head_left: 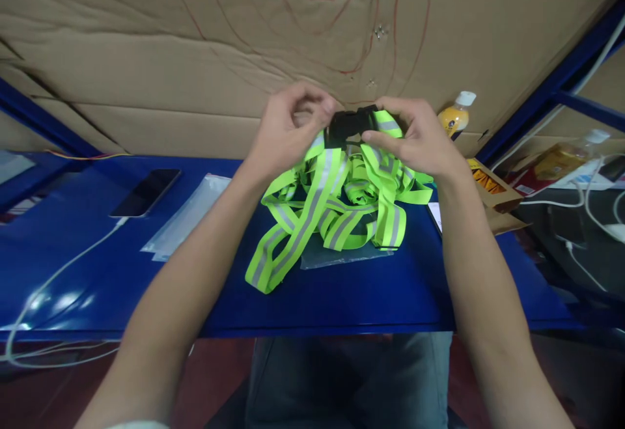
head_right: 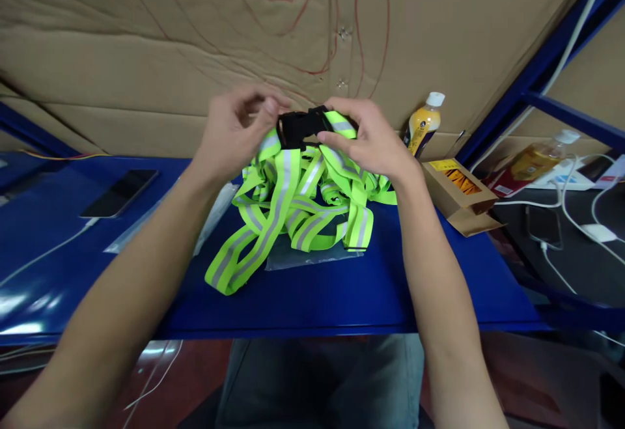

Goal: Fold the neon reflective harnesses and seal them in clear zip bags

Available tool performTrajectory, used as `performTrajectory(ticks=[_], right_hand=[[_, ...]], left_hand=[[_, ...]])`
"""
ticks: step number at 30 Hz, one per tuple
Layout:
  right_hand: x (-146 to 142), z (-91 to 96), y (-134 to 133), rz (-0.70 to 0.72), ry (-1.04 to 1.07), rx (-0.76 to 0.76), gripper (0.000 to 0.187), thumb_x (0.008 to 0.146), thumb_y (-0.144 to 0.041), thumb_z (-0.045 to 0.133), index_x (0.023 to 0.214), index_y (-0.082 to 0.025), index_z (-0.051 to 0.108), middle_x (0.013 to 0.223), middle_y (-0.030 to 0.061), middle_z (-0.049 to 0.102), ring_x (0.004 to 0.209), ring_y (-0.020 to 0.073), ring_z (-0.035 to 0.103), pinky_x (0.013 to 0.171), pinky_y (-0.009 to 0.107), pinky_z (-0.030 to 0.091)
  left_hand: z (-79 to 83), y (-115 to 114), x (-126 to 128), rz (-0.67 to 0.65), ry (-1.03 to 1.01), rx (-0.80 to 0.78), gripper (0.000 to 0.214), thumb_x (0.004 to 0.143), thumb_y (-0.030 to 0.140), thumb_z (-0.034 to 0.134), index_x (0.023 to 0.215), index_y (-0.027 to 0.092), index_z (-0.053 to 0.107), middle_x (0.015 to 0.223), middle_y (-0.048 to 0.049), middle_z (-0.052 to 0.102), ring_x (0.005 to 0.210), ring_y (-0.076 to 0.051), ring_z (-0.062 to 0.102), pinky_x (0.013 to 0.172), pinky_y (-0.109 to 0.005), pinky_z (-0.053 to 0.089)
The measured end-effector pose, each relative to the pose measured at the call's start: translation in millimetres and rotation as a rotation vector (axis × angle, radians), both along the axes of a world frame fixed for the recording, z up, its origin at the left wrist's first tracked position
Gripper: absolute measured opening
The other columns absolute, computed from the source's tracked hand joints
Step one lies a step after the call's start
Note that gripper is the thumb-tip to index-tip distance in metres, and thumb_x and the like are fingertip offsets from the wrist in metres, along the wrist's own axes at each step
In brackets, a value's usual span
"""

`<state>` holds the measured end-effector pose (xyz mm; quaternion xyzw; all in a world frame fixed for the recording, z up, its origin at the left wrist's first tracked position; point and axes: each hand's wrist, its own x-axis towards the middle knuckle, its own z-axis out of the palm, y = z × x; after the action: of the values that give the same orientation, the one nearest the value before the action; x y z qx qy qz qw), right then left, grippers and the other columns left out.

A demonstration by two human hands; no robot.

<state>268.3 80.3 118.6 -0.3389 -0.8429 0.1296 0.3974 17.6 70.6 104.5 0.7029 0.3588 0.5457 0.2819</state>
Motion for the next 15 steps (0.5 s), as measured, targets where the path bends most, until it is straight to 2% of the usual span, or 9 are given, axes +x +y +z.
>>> performTrajectory(ticks=[2, 3, 5, 6, 8, 10, 13, 15], right_hand=[[-2.5, 3.2, -3.9, -0.043, 0.005, 0.067, 0.038, 0.093, -0.064, 0.079, 0.104, -0.027, 0.079, 0.101, 0.0066, 0.08, 0.108, 0.0363, 0.073, 0.103, 0.056, 0.062], [-3.8, 4.6, -5.8, -0.064, 0.017, 0.103, 0.038, 0.095, -0.064, 0.076, 0.106, -0.028, 0.08, 0.106, 0.0076, 0.081, 0.11, 0.0366, 0.073, 0.105, 0.056, 0.061], [-5.4, 6.3, -8.3, -0.094, 0.027, 0.169, 0.036, 0.101, -0.063, 0.069, 0.113, -0.032, 0.082, 0.117, 0.0087, 0.082, 0.115, 0.0356, 0.073, 0.111, 0.056, 0.059], [-5.7, 6.8, -9.2, -0.101, 0.025, 0.21, 0.034, 0.103, -0.061, 0.066, 0.116, -0.035, 0.083, 0.121, 0.0084, 0.081, 0.117, 0.0349, 0.072, 0.112, 0.056, 0.058], [-5.9, 8.1, -11.2, -0.102, 0.012, 0.315, 0.029, 0.104, -0.055, 0.064, 0.119, -0.039, 0.083, 0.126, 0.0067, 0.081, 0.12, 0.0345, 0.072, 0.113, 0.057, 0.056], [-6.2, 11.1, -16.0, -0.094, -0.025, 0.393, 0.028, 0.101, -0.046, 0.066, 0.122, -0.039, 0.084, 0.132, 0.0049, 0.08, 0.124, 0.0352, 0.071, 0.116, 0.059, 0.054], [-7.3, 19.4, -29.2, -0.01, -0.112, 0.317, 0.04, 0.097, -0.041, 0.075, 0.135, -0.031, 0.081, 0.144, 0.0072, 0.077, 0.134, 0.0359, 0.07, 0.122, 0.059, 0.051], [-6.6, 25.4, -38.0, 0.057, -0.099, 0.21, 0.056, 0.095, -0.043, 0.082, 0.147, -0.024, 0.074, 0.148, 0.0102, 0.075, 0.137, 0.035, 0.07, 0.124, 0.055, 0.052]], left_hand=[[0.0, 3.6, -6.9, -0.087, 0.038, -0.211, 0.067, 0.101, 0.085, 0.061, 0.084, 0.022, 0.073, 0.083, -0.0098, 0.073, 0.101, -0.032, 0.074, 0.098, -0.046, 0.061], [0.7, 4.6, -9.2, -0.139, 0.035, -0.341, 0.071, 0.101, 0.087, 0.057, 0.082, 0.021, 0.072, 0.077, -0.0096, 0.072, 0.094, -0.032, 0.074, 0.095, -0.048, 0.062], [4.0, 4.4, -11.0, -0.236, -0.031, -0.544, 0.064, 0.103, 0.08, 0.063, 0.088, 0.019, 0.073, 0.076, -0.0083, 0.072, 0.083, -0.031, 0.075, 0.087, -0.049, 0.063], [6.4, 3.4, -10.8, -0.274, -0.078, -0.593, 0.055, 0.104, 0.072, 0.067, 0.093, 0.019, 0.075, 0.08, -0.0072, 0.074, 0.081, -0.029, 0.075, 0.085, -0.047, 0.063], [12.2, 1.0, -10.2, -0.319, -0.162, -0.591, 0.036, 0.103, 0.054, 0.076, 0.099, 0.018, 0.077, 0.086, -0.0052, 0.077, 0.079, -0.023, 0.075, 0.084, -0.04, 0.063], [18.3, -1.1, -11.5, -0.335, -0.192, -0.535, 0.027, 0.096, 0.043, 0.085, 0.094, 0.016, 0.078, 0.085, -0.0047, 0.078, 0.074, -0.019, 0.073, 0.077, -0.033, 0.062], [26.4, -6.4, -17.4, -0.319, -0.153, -0.463, 0.027, 0.083, 0.039, 0.096, 0.088, 0.018, 0.081, 0.081, -0.0058, 0.078, 0.068, -0.019, 0.071, 0.065, -0.031, 0.06], [31.2, -13.6, -21.7, -0.299, -0.101, -0.367, 0.03, 0.079, 0.039, 0.1, 0.094, 0.019, 0.083, 0.089, -0.0071, 0.082, 0.079, -0.024, 0.076, 0.07, -0.033, 0.062]])
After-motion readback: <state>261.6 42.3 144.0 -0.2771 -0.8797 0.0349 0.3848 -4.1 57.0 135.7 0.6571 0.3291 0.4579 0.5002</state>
